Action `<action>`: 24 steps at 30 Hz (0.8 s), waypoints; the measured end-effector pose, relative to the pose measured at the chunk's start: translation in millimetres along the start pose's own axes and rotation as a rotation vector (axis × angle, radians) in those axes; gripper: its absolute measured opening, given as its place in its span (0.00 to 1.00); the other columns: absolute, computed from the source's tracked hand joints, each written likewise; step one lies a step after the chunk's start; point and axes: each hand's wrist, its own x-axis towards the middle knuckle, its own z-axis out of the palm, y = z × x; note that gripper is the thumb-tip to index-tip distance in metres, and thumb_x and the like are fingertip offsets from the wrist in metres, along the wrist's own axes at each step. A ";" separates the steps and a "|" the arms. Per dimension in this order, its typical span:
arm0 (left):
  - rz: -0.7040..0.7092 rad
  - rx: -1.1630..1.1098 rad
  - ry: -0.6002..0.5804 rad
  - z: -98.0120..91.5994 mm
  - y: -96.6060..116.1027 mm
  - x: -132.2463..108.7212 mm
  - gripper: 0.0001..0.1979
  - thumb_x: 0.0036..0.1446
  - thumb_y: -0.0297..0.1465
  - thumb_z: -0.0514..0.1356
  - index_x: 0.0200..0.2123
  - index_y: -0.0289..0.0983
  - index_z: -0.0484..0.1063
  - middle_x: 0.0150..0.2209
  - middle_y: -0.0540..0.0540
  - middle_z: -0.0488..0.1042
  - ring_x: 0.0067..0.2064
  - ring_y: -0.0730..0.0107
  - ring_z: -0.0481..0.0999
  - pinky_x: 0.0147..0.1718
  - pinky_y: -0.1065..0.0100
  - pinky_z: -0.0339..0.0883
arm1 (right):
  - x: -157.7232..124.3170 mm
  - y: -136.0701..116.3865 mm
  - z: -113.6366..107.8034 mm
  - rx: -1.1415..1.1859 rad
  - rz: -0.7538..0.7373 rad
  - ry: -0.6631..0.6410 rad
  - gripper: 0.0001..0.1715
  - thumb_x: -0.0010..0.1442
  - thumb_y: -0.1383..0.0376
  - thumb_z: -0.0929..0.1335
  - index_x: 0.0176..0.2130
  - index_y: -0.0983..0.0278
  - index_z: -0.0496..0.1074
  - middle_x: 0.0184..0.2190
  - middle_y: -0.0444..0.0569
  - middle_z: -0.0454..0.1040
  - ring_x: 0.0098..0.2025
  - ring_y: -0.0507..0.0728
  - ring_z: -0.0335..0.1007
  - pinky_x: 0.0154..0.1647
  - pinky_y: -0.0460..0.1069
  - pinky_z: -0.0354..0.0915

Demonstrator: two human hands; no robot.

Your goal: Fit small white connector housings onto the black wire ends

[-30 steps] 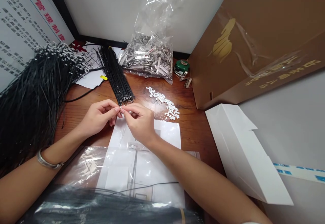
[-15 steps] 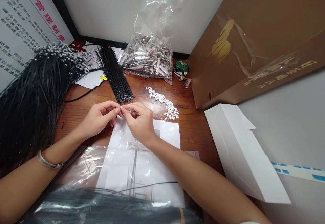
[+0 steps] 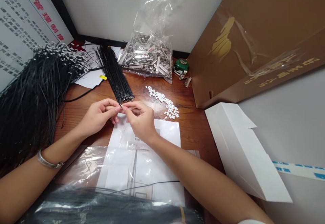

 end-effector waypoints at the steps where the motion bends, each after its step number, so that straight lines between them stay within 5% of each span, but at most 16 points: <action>1: -0.001 0.004 0.004 -0.4 -0.3 0.2 0.16 0.52 0.42 0.66 0.33 0.34 0.70 0.25 0.49 0.77 0.23 0.73 0.74 0.23 0.72 0.69 | 0.1 -0.6 0.0 0.002 -0.002 0.002 0.07 0.51 0.63 0.73 0.31 0.65 0.77 0.29 0.49 0.78 0.24 0.50 0.72 0.18 0.45 0.66; 12: 0.005 0.008 0.017 -1.0 0.0 -0.9 0.16 0.51 0.42 0.66 0.32 0.34 0.72 0.22 0.50 0.75 0.22 0.74 0.73 0.22 0.72 0.68 | 1.1 -2.5 -1.7 -0.010 0.014 0.024 0.04 0.49 0.65 0.73 0.27 0.64 0.78 0.19 0.44 0.75 0.16 0.47 0.60 0.15 0.45 0.57; 24: 0.004 -0.023 0.014 -0.5 0.8 -0.8 0.16 0.48 0.41 0.68 0.31 0.33 0.72 0.28 0.46 0.78 0.22 0.75 0.73 0.21 0.72 0.69 | 2.0 -0.3 -1.4 0.064 0.002 -0.002 0.03 0.48 0.66 0.74 0.27 0.63 0.77 0.25 0.48 0.80 0.28 0.55 0.77 0.29 0.49 0.71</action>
